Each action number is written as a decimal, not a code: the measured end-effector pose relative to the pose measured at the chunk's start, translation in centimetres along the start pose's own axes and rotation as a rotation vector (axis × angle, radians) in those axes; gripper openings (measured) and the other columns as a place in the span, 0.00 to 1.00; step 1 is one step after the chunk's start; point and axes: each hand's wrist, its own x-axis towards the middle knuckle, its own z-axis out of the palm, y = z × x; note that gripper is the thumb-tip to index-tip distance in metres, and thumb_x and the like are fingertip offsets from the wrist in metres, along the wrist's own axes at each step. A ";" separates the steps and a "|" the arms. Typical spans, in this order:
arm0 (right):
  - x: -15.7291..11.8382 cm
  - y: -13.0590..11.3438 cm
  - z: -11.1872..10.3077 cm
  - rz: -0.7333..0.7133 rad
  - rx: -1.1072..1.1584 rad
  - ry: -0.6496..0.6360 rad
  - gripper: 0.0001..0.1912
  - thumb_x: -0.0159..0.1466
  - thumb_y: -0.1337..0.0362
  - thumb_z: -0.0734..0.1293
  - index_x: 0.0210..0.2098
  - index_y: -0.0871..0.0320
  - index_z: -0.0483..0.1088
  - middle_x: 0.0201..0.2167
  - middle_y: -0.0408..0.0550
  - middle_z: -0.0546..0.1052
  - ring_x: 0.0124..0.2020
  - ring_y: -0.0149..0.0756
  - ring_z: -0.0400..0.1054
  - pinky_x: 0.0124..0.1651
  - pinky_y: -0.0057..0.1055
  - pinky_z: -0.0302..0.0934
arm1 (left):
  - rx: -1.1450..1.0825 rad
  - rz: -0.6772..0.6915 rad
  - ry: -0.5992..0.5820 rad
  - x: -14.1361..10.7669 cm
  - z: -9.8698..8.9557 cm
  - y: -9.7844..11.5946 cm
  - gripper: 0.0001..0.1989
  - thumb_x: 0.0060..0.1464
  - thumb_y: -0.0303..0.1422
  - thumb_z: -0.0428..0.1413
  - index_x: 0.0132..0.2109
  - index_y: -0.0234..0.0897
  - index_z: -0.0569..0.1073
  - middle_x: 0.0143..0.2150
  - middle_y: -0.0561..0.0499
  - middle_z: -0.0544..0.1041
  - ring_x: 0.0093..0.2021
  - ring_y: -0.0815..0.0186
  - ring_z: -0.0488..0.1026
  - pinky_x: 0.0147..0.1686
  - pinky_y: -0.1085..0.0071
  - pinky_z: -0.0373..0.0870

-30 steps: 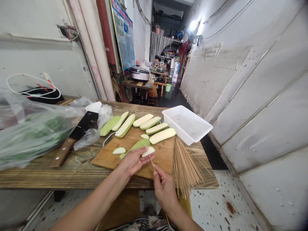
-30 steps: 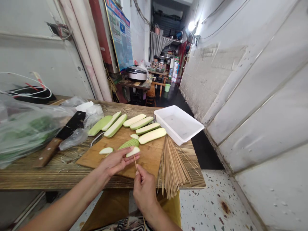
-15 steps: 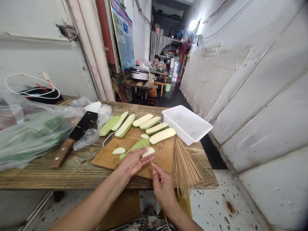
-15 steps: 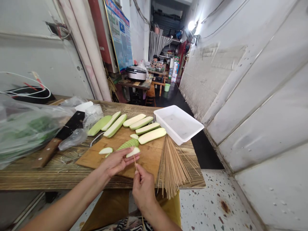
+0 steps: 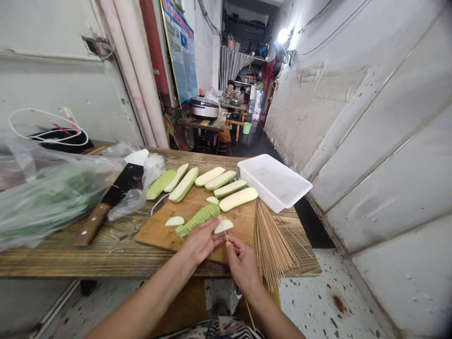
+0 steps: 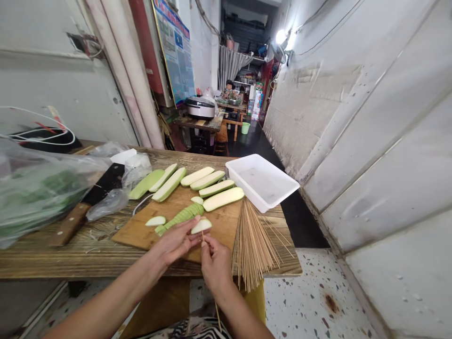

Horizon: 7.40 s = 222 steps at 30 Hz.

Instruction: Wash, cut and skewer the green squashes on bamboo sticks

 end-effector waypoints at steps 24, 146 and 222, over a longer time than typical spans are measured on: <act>-3.5 0.3 -2.1 -0.017 -0.132 -0.067 0.17 0.66 0.57 0.59 0.39 0.60 0.76 0.27 0.48 0.76 0.29 0.33 0.69 0.33 0.25 0.61 | -0.007 0.046 -0.002 -1.3 -0.6 -0.1 0.06 0.55 0.19 0.53 0.33 0.24 0.75 0.34 0.43 0.78 0.32 0.64 0.77 0.37 0.63 0.79; -3.0 -3.5 -0.7 -0.074 -0.183 -0.284 0.17 0.66 0.63 0.57 0.34 0.60 0.76 0.23 0.44 0.73 0.28 0.33 0.67 0.35 0.24 0.60 | 0.105 0.163 0.070 -2.0 -4.7 5.8 0.06 0.56 0.20 0.52 0.39 0.25 0.74 0.37 0.40 0.80 0.35 0.61 0.79 0.34 0.70 0.79; -1.3 0.1 1.1 -0.253 -0.460 0.058 0.19 0.66 0.66 0.52 0.31 0.61 0.72 0.22 0.49 0.75 0.22 0.34 0.68 0.27 0.27 0.54 | 0.051 0.207 0.075 0.3 -0.5 -0.2 0.06 0.55 0.23 0.55 0.31 0.25 0.76 0.30 0.41 0.79 0.27 0.67 0.75 0.29 0.73 0.74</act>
